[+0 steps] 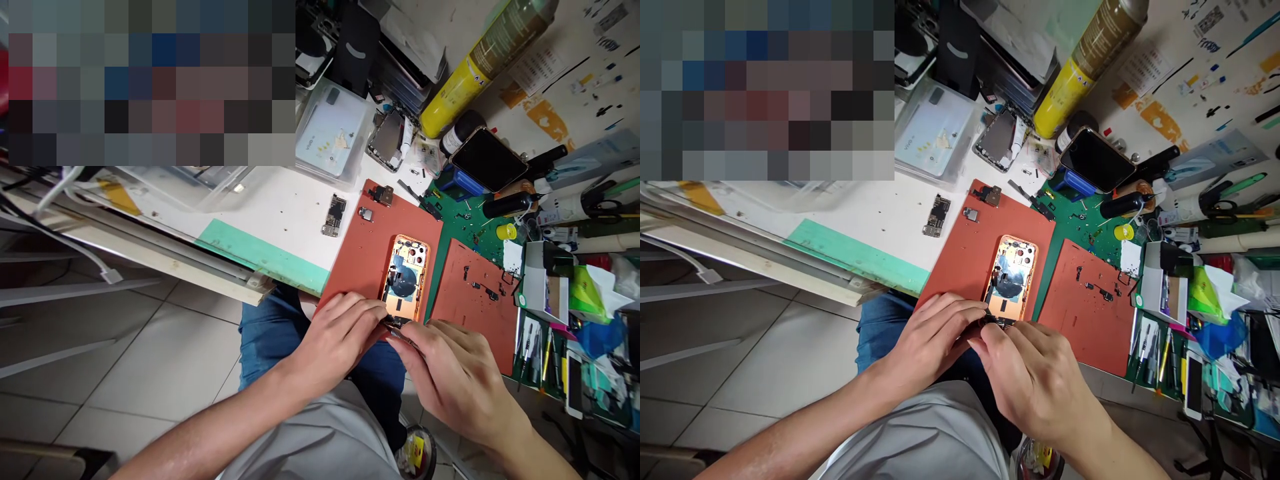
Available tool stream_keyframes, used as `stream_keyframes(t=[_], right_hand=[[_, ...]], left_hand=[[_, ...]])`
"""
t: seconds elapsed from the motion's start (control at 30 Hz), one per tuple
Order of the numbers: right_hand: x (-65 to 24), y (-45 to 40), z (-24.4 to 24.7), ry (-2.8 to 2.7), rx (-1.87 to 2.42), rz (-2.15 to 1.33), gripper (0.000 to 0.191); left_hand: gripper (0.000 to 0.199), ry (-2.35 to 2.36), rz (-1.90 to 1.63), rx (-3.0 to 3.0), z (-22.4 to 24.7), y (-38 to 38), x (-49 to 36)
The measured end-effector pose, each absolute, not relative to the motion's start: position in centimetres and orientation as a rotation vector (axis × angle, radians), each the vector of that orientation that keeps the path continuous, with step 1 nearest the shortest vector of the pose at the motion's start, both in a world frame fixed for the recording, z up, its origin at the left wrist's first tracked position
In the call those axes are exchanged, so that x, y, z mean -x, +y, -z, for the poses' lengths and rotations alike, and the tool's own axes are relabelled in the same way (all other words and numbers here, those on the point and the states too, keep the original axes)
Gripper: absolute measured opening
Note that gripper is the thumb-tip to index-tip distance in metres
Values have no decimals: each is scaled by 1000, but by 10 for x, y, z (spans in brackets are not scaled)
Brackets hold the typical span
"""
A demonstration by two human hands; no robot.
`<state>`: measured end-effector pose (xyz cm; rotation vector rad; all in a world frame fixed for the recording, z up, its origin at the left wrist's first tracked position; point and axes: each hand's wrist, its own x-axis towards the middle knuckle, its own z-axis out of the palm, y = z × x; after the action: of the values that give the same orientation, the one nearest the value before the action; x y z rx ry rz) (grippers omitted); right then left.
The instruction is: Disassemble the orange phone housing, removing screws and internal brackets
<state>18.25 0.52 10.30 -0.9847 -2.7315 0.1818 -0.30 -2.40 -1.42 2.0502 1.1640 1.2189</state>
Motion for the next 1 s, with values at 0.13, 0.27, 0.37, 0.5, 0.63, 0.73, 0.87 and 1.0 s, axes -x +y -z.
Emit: stream_keyframes(t=[0.13,0.27,0.37,0.5,0.63,0.73,0.87,1.0], right_hand=[[-182,5,-103,-2734,1005,-221,16],[-181,6,-102,-2731,984,-196,11],[-181,5,-101,-2733,998,-201,13],[-182,3,-99,-2728,983,-181,10],[-183,3,-96,-2698,977,-193,19],[-183,2,-91,-2662,950,-156,18],[-187,-1,-85,-2631,1003,-128,16],[-194,-4,-75,-2647,921,-113,32]], left_hand=[[21,1170,-1214,-2050,15,-25,3],[19,1154,-1213,-2055,15,-25,3],[19,1159,-1228,-2049,15,-24,3],[17,1162,-1234,-2043,13,-24,2],[19,1164,-1249,-2036,12,-24,1],[16,1145,-1238,-2021,13,-25,1],[16,1164,-1225,-2016,14,-26,0],[19,1158,-1210,-2007,16,-28,0]])
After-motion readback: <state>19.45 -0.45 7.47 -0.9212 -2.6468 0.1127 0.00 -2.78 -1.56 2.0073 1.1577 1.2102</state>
